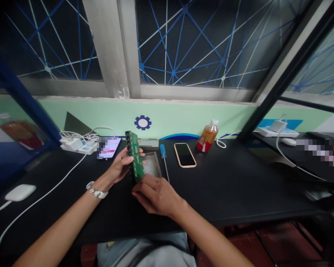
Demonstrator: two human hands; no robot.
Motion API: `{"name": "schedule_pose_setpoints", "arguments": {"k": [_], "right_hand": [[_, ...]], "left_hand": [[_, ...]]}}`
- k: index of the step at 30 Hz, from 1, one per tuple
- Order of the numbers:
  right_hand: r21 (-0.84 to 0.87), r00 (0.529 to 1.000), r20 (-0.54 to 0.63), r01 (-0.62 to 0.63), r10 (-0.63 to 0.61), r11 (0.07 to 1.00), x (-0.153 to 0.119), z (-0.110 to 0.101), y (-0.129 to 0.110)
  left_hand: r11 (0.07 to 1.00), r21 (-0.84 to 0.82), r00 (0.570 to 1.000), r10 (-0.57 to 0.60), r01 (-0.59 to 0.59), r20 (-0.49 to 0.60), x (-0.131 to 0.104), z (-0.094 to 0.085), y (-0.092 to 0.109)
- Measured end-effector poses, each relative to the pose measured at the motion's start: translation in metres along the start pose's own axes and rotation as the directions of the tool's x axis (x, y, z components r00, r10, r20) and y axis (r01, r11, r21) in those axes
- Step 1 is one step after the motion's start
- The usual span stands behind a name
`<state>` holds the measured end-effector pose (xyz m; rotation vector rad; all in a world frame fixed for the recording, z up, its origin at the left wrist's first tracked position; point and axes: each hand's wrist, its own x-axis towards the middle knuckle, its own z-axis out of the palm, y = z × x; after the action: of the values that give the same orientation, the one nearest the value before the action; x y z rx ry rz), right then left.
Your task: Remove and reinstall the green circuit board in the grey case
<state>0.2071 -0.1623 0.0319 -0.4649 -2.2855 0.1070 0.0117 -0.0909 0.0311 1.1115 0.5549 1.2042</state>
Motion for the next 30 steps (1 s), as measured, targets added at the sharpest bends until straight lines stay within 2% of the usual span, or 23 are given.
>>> {"name": "schedule_pose_setpoints", "arguments": {"k": [5,8,11,16,19,24,27,30], "right_hand": [[-0.032,0.991,-0.116,-0.072,0.068,0.997,-0.002,0.004,0.002],[-0.025,0.986,-0.123,-0.12,0.116,0.992,-0.002,0.006,0.005],[-0.031,0.982,-0.134,-0.138,0.133,0.99,-0.003,0.007,0.009],[0.011,0.963,-0.161,-0.218,0.217,0.976,-0.008,0.004,0.011],[0.114,0.944,-0.134,-0.286,0.3,0.951,-0.009,-0.001,0.01],[0.305,0.871,-0.097,-0.435,0.482,0.847,0.008,-0.006,0.009],[0.316,0.81,-0.004,-0.555,0.586,0.77,0.029,-0.01,0.014],[0.34,0.764,0.131,-0.633,0.632,0.695,0.048,-0.018,0.025]], "left_hand": [[0.992,-0.124,0.998,-0.028,0.034,0.052,-0.005,0.007,0.0],[0.984,-0.157,0.991,-0.068,0.086,0.118,-0.009,0.012,-0.002],[0.978,-0.187,0.987,-0.062,0.089,0.146,-0.009,0.013,-0.004],[0.984,-0.156,0.989,-0.062,0.083,0.132,-0.008,0.008,-0.005],[0.995,-0.078,0.994,-0.059,0.066,0.087,-0.008,0.007,-0.003],[0.998,0.056,0.999,-0.014,0.012,0.035,-0.005,0.012,-0.004],[0.993,0.115,0.999,0.019,-0.022,0.028,-0.002,0.013,-0.006],[0.989,0.149,1.0,0.007,-0.009,0.01,0.0,0.008,-0.001]]}}
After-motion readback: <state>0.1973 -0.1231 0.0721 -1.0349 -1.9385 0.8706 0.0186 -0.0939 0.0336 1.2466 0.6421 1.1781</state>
